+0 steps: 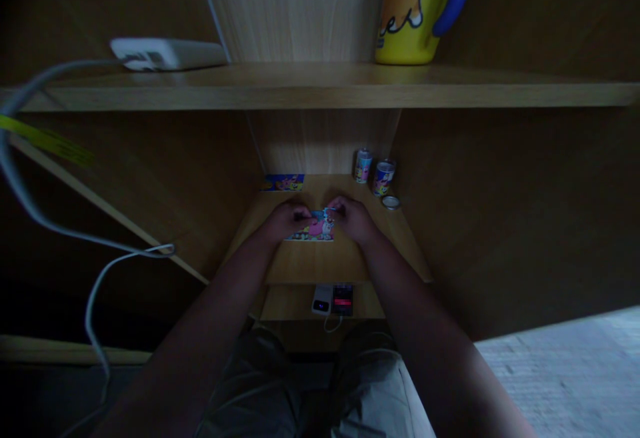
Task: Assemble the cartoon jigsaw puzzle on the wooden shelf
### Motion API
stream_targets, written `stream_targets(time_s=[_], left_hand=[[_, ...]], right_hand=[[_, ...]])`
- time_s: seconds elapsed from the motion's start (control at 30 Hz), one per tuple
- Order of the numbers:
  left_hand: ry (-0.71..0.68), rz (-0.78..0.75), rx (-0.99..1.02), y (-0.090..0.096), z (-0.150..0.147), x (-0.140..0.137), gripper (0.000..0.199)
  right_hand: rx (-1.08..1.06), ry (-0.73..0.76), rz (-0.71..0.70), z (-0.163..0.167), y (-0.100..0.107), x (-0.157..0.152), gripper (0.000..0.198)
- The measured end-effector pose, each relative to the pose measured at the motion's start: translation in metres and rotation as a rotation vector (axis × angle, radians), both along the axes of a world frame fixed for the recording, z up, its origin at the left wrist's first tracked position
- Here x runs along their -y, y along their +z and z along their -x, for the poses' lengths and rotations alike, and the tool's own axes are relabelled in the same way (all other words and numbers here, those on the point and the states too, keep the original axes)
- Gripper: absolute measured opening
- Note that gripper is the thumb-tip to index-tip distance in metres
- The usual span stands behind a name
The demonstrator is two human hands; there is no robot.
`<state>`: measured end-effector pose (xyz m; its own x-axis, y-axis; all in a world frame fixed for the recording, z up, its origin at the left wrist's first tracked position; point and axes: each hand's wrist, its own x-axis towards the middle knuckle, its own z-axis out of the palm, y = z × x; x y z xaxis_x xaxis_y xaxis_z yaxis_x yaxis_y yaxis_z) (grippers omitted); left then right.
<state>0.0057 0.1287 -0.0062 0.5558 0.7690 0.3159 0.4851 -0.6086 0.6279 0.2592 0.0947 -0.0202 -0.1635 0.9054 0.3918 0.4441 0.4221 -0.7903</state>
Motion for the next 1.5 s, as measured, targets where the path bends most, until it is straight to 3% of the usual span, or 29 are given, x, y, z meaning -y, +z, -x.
stream_targets(time_s=[0.33,0.5,0.73,0.97,1.07,1.33,1.5], left_hand=[[-0.02,0.021,0.034,-0.004,0.001,-0.002,0.02],[-0.033,0.015,0.043,-0.003,0.001,-0.003,0.02],[-0.001,0.024,0.033,-0.004,0.001,-0.003,0.02],[-0.011,0.03,0.052,-0.005,0.0,-0.003,0.024],[-0.011,0.026,0.055,-0.004,0.0,-0.002,0.023],[0.017,0.052,0.032,-0.002,0.0,-0.001,0.02],[0.01,0.027,0.041,-0.004,-0.001,-0.003,0.02]], right_hand=[[-0.18,0.004,0.024,0.001,-0.005,-0.006,0.042],[-0.217,-0.004,0.002,0.001,-0.007,-0.007,0.037],[0.023,-0.169,-0.045,-0.004,-0.004,-0.007,0.013],[0.172,-0.33,-0.036,-0.003,0.002,-0.004,0.024],[0.262,-0.385,-0.022,-0.005,0.004,-0.002,0.019],[0.563,-0.418,-0.005,-0.007,0.008,0.001,0.023],[0.521,-0.408,-0.076,-0.008,0.003,-0.004,0.029]])
